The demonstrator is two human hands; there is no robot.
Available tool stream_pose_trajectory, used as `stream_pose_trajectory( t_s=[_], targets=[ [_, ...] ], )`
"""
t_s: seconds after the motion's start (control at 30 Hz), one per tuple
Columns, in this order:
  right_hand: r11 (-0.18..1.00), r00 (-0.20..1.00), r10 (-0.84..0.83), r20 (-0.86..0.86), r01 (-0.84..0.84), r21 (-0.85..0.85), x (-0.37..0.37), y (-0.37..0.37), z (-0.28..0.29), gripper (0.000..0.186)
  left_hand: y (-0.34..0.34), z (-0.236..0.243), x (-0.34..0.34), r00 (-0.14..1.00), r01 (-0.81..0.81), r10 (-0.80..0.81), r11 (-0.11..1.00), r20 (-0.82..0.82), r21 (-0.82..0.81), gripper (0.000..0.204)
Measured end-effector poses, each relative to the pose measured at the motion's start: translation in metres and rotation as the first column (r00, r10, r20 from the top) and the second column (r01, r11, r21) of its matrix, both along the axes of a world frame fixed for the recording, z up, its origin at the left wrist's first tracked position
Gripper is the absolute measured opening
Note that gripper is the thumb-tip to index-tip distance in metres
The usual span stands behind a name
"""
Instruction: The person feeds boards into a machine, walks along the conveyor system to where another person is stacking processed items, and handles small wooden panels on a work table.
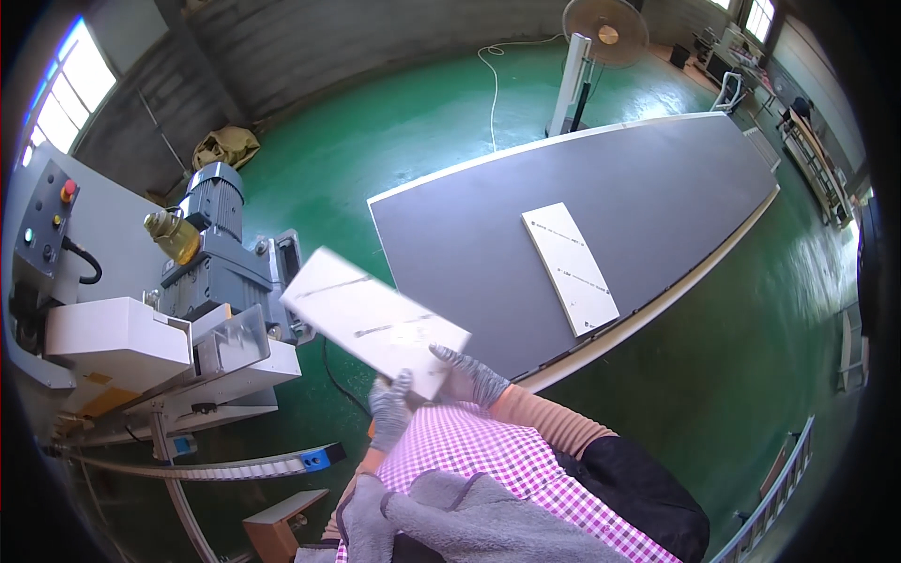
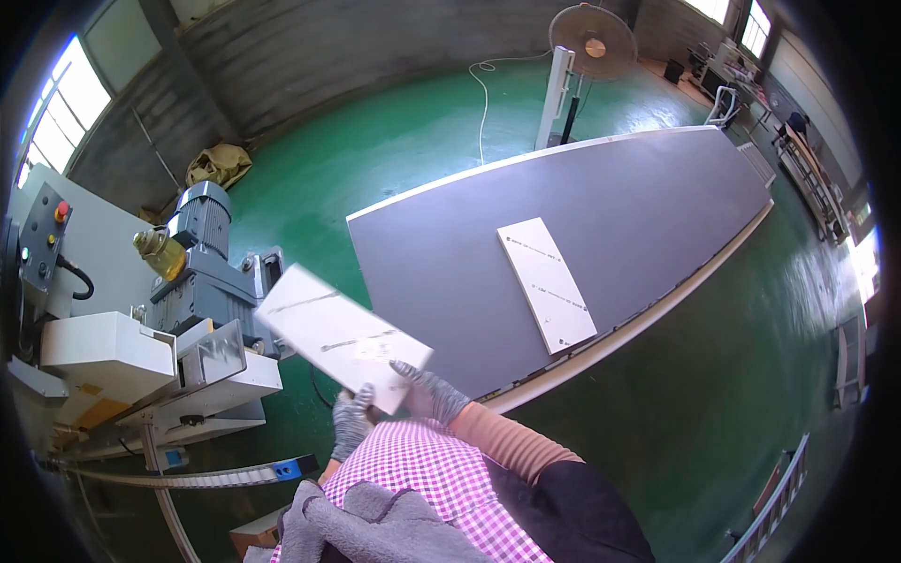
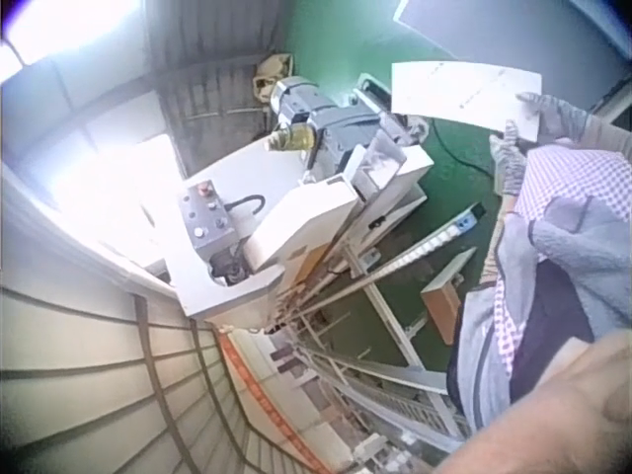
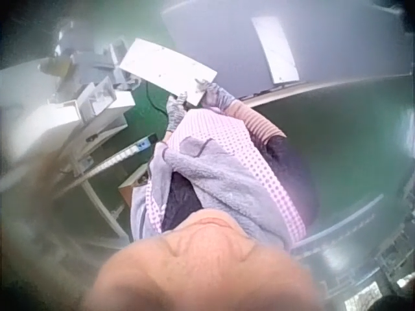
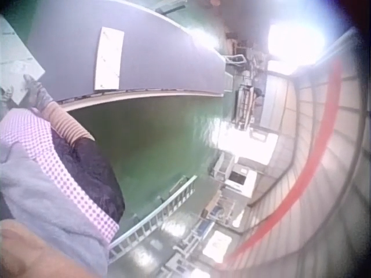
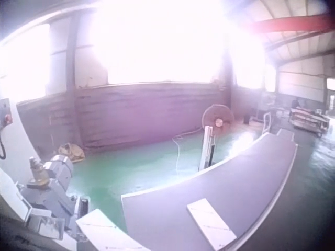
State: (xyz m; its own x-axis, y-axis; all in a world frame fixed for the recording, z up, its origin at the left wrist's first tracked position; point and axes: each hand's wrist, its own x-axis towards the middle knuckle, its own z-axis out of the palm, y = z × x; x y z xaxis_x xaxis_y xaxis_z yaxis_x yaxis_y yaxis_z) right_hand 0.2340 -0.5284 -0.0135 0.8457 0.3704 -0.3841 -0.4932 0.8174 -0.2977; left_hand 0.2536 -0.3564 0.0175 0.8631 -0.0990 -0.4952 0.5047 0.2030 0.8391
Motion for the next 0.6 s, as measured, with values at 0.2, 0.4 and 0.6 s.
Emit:
stream_pose_trajectory(
  t_s=[0.2,0.4,0.6],
  targets=[
    [0.875,0.879,-0.477,0.008,0.474,0.094,-0.057,-0.063,-0.050,0.057,-0.059,-0.049,0.010,0.793,0.473,-0.585,0.768,0.172,0.431,0.049],
    [0.588,0.565,-0.808,-0.165,0.791,-0.172,-0.112,-0.163,-0.066,0.046,-0.056,-0.024,-0.004,0.740,0.651,-0.659,0.752,-0.136,-0.106,0.044],
    [0.487,0.451,-0.872,-0.191,0.842,-0.231,-0.132,-0.250,-0.080,0.050,-0.006,-0.030,-0.007,0.880,0.380,-0.415,0.907,-0.231,-0.183,0.032]
  ],
)
